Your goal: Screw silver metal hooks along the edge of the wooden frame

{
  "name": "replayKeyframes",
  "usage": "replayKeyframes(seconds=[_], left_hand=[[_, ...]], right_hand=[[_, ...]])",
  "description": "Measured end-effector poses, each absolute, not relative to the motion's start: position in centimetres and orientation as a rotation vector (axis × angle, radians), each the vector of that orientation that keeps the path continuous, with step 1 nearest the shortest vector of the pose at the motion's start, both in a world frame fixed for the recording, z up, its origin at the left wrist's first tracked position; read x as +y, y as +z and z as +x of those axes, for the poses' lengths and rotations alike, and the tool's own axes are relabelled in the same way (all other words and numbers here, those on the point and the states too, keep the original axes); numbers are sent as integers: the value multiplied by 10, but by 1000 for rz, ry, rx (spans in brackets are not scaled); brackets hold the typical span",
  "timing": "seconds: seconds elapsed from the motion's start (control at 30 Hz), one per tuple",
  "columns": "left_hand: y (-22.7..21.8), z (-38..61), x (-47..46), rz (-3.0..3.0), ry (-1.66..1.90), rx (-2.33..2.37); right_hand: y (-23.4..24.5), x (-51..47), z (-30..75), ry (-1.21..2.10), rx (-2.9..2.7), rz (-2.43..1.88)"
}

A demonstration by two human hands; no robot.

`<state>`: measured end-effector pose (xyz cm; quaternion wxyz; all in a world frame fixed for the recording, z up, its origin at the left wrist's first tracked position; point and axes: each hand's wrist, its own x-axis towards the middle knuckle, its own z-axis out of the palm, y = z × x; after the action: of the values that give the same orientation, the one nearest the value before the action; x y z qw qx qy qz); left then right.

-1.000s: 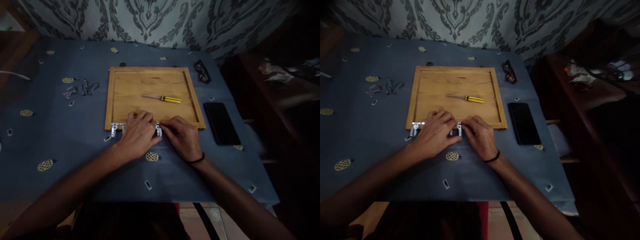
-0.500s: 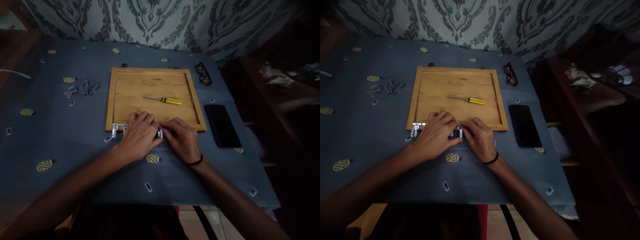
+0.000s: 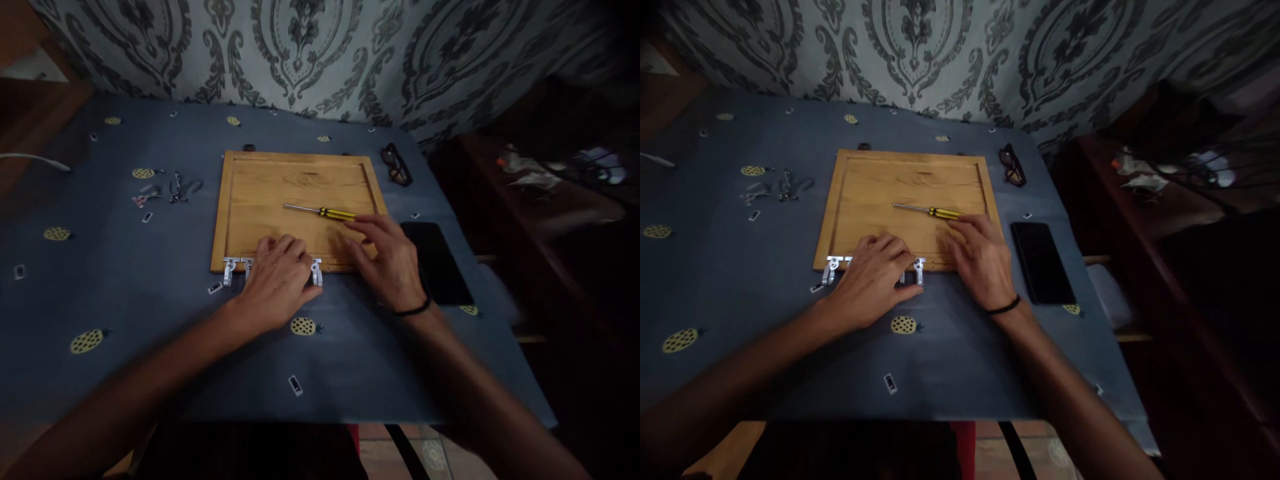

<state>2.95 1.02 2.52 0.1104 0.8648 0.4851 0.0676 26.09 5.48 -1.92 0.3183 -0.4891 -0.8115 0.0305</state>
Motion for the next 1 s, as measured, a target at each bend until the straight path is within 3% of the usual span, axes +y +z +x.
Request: replayKeyframes(seconds=[0.1, 0.57, 0.87, 1.0], left_hand=[[22, 29, 10, 2567, 237, 1434], [26, 32, 11, 2532, 166, 1444], [15, 28, 10, 2594, 299, 1424], [14, 28, 10, 2593, 294, 1419]], right_hand=[[-26, 81, 271, -54, -2179, -1365], [-41, 100, 269, 63, -2119, -1477], [44, 85, 281, -143, -1774, -1276], [55, 74, 269, -138, -1814, -1227]])
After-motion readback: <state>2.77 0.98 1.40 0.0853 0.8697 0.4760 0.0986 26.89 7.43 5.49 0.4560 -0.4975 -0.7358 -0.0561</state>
